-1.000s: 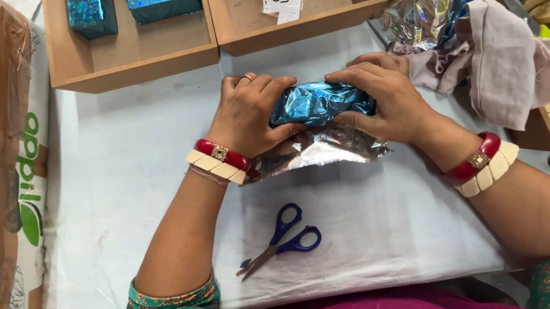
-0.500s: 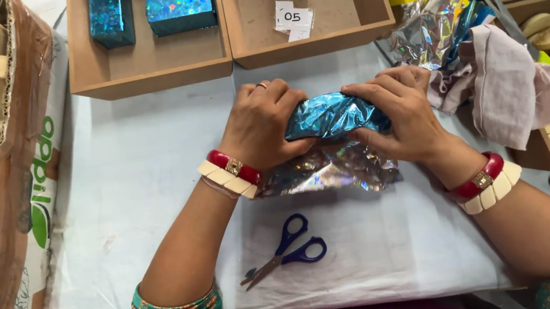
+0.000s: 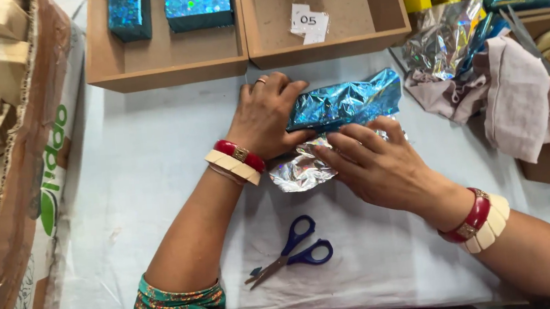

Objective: The person wipes a small wooden block with a cloth, then places it on a sheet of shiny blue foil. They use scissors to trim the foil around the block and proceed to wrap the block tightly in the foil, folding the edges and securing the package.

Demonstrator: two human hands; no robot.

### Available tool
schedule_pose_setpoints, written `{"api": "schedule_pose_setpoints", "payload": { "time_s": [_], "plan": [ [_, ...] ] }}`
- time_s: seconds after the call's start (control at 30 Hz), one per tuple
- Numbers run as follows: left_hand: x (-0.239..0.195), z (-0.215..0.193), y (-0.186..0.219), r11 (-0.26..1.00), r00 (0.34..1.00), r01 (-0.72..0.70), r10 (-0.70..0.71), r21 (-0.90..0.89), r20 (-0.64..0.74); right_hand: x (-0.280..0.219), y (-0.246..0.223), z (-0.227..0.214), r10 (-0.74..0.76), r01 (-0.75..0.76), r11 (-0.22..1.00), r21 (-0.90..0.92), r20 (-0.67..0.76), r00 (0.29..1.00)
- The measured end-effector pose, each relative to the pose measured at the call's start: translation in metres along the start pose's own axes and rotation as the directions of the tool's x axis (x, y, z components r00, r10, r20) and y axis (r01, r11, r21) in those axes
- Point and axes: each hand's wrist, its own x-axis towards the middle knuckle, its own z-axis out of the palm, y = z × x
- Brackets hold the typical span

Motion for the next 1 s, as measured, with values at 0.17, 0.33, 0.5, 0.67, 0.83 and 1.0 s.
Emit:
{"api": "schedule_pose_setpoints", "payload": {
  "time_s": [0.17, 0.33, 0.5, 0.67, 0.83, 1.0],
  "plan": [
    [0.0, -0.01, 0.017, 0.987, 0.977, -0.155, 0.16, 0.048, -0.138, -0.002, 0.006, -0.002, -0.191, 0.189, 0.982, -0.025, -0.055, 0.98],
    [-0.004, 0.015, 0.006, 0.991, 0.988, -0.127, 0.13, 0.048, -0.082, -0.006, -0.003, 0.0, -0.251, 0.252, 0.968, 0.015, -0.059, 0.966],
    [-0.004, 0.019, 0.007, 0.999, 0.995, -0.052, 0.053, 0.016, -0.085, -0.012, -0.011, 0.004, -0.274, 0.277, 0.96, 0.047, -0.052, 0.96],
    [-0.007, 0.022, 0.013, 0.996, 0.987, -0.069, 0.077, 0.061, -0.141, -0.019, -0.013, 0.012, -0.342, 0.342, 0.939, 0.026, 0.005, 0.94],
    [-0.005, 0.022, 0.005, 0.995, 0.987, -0.099, 0.1, 0.017, -0.128, -0.011, -0.008, -0.003, -0.112, 0.125, 0.964, 0.235, -0.068, 0.991],
    [-0.006, 0.022, 0.005, 0.993, 0.984, -0.116, 0.118, 0.019, -0.137, 0.004, 0.016, -0.011, 0.121, -0.113, 0.992, 0.047, -0.268, 0.956]
  ]
}}
